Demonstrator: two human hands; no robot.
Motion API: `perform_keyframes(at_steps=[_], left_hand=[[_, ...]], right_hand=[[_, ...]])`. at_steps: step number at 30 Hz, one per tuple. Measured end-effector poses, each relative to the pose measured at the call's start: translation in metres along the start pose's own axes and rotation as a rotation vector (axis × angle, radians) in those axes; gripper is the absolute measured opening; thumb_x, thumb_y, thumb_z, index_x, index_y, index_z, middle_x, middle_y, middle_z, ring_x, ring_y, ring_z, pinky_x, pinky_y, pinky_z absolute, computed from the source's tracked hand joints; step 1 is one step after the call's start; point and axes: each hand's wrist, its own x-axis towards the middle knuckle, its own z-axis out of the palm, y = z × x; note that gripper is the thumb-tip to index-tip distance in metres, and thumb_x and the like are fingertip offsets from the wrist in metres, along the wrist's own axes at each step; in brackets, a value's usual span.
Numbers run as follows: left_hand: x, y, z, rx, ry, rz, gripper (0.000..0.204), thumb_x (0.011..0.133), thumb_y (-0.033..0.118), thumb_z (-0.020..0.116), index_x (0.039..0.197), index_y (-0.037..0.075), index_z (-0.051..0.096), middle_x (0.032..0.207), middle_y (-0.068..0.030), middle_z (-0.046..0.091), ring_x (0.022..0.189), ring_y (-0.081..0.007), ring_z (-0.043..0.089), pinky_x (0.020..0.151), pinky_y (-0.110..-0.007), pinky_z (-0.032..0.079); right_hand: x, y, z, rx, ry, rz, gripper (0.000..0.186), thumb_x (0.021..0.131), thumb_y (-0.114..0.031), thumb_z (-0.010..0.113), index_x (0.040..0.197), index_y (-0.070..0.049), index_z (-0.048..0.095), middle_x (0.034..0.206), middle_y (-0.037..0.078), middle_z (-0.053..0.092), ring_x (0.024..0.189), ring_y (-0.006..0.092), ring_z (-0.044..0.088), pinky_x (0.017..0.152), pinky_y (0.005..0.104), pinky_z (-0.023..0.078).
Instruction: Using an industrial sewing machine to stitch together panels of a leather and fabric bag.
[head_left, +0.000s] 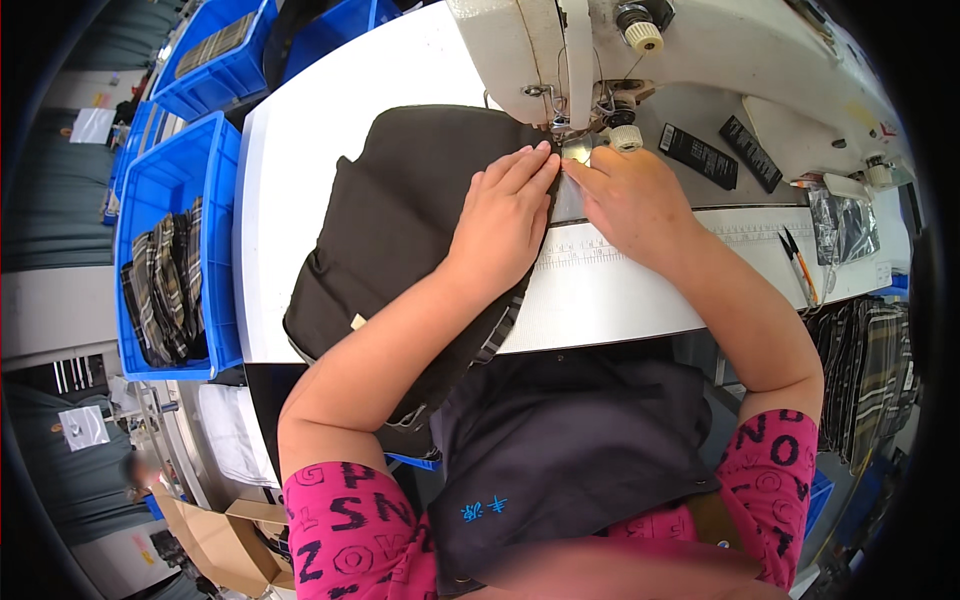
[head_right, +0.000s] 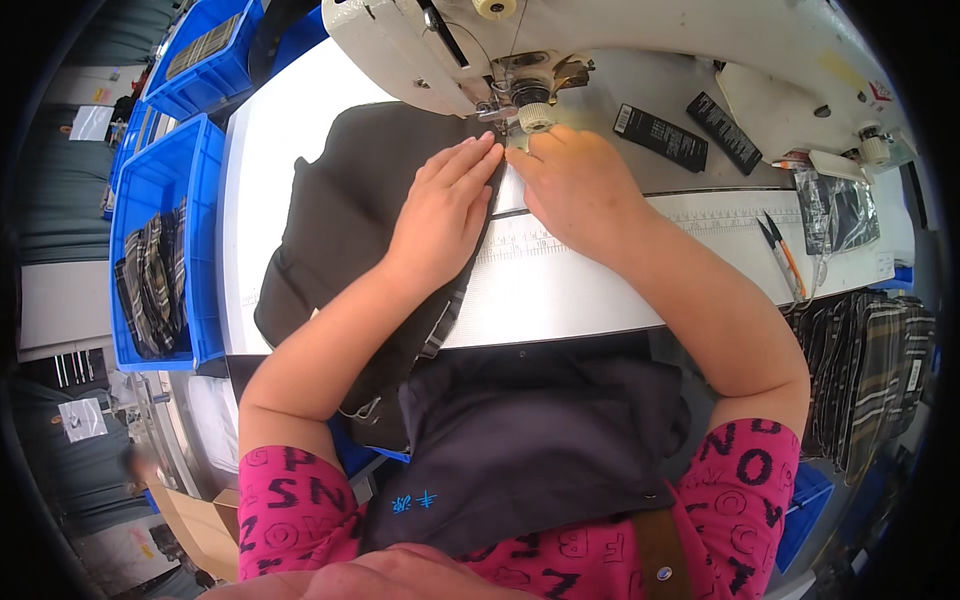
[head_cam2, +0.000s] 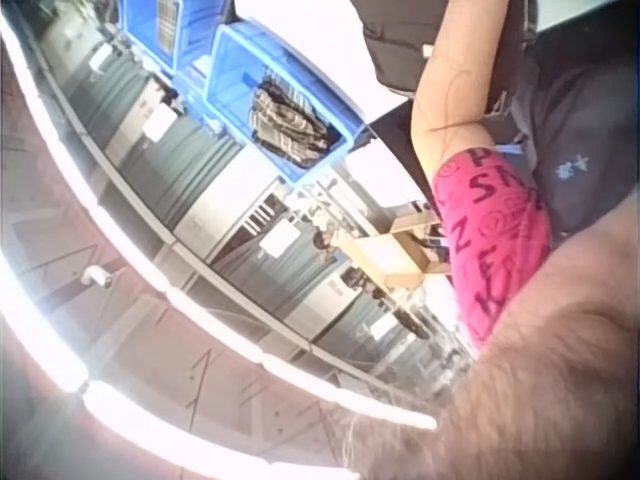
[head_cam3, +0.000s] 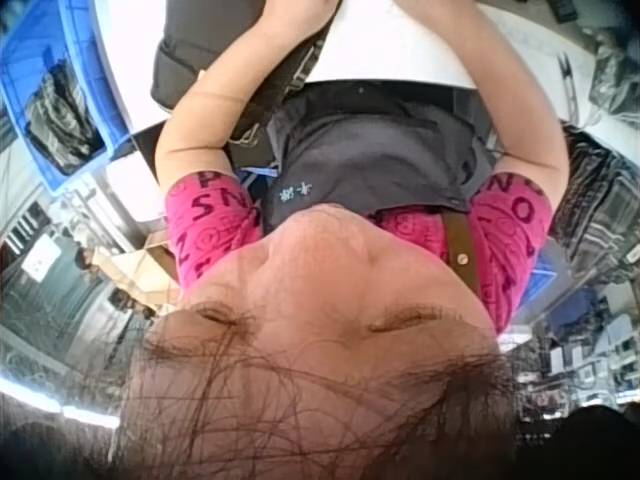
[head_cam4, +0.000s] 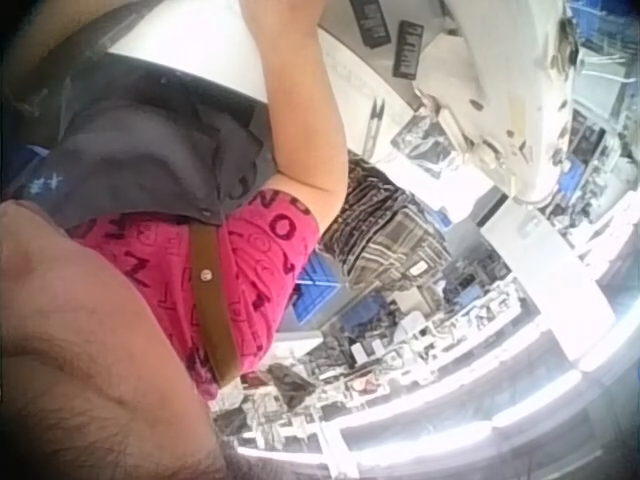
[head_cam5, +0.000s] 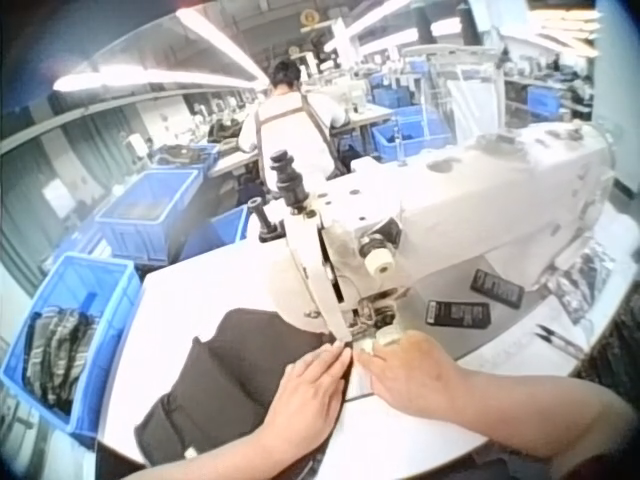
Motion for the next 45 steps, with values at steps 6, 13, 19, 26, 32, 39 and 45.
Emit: perform_keyframes(at_steps=[6,13,19,26,32,39,45], left_hand=[[-0.008,0.018,0.011,-0.026,0.023,-0.095,0.046,0.097,0.003,0.062,0.143,0.000,0.059,0.152,-0.0150,0.056,0.142,-0.0337,0.050,0.111,-0.045,0.042],[-0.006,0.028,0.019,0.073,-0.023,-0.149,0.049,0.100,0.010,0.060,0.148,-0.001,0.053,0.156,-0.0158,0.051,0.147,-0.0328,0.044,0.111,-0.047,0.041],[-0.005,0.026,0.016,-0.007,0.025,-0.205,0.051,0.101,0.014,0.062,0.149,0.001,0.053,0.159,-0.0172,0.048,0.147,-0.0338,0.044,0.115,-0.046,0.040],[-0.091,0.020,-0.051,-0.281,0.366,-0.347,0.051,0.095,0.008,0.068,0.145,0.006,0.059,0.156,-0.0169,0.051,0.145,-0.0342,0.048,0.118,-0.042,0.039],[-0.222,-0.004,-0.063,-0.353,0.901,-0.851,0.034,0.109,0.017,0.056,0.138,-0.001,0.055,0.135,-0.0115,0.059,0.122,-0.0197,0.056,0.108,-0.035,0.042],[-0.312,-0.001,-0.004,-0.680,0.743,-1.071,0.052,0.109,0.025,0.059,0.153,0.006,0.040,0.142,-0.0084,0.059,0.124,-0.0206,0.057,0.102,-0.034,0.045],[-0.306,-0.013,-0.009,-0.898,0.443,-1.013,0.038,0.108,0.020,0.063,0.139,0.000,0.062,0.137,-0.0093,0.068,0.128,-0.0184,0.060,0.114,-0.034,0.041]], right_hand=[[0.000,0.002,-0.004,0.024,-0.023,-0.016,0.017,0.079,-0.009,0.075,0.095,-0.007,0.071,0.084,0.005,0.062,0.087,0.0247,0.064,0.075,0.0385,0.054],[-0.001,0.003,-0.001,0.051,-0.013,-0.015,0.015,0.080,-0.007,0.073,0.094,-0.006,0.071,0.083,0.005,0.063,0.085,0.0256,0.064,0.075,0.0389,0.054],[-0.003,-0.005,-0.012,0.011,-0.020,0.000,0.015,0.083,-0.007,0.070,0.098,-0.007,0.072,0.084,0.006,0.064,0.084,0.0267,0.065,0.074,0.0410,0.054],[-0.095,-0.085,-0.026,0.510,0.361,-0.242,0.025,0.076,-0.001,0.076,0.102,-0.002,0.077,0.085,0.009,0.071,0.066,0.0244,0.066,0.055,0.0371,0.050],[-0.163,-0.120,0.021,0.851,0.091,0.365,0.032,0.086,-0.018,0.082,0.113,-0.003,0.074,0.107,0.015,0.074,0.102,0.0373,0.068,0.091,0.0414,0.055],[-0.164,-0.127,0.051,1.027,0.113,0.585,0.037,0.088,-0.024,0.083,0.115,-0.001,0.073,0.113,0.017,0.071,0.111,0.0342,0.066,0.098,0.0398,0.053],[-0.171,-0.125,0.062,0.813,0.067,0.352,0.034,0.088,-0.027,0.083,0.108,0.000,0.076,0.104,0.015,0.071,0.101,0.0309,0.066,0.087,0.0396,0.053]])
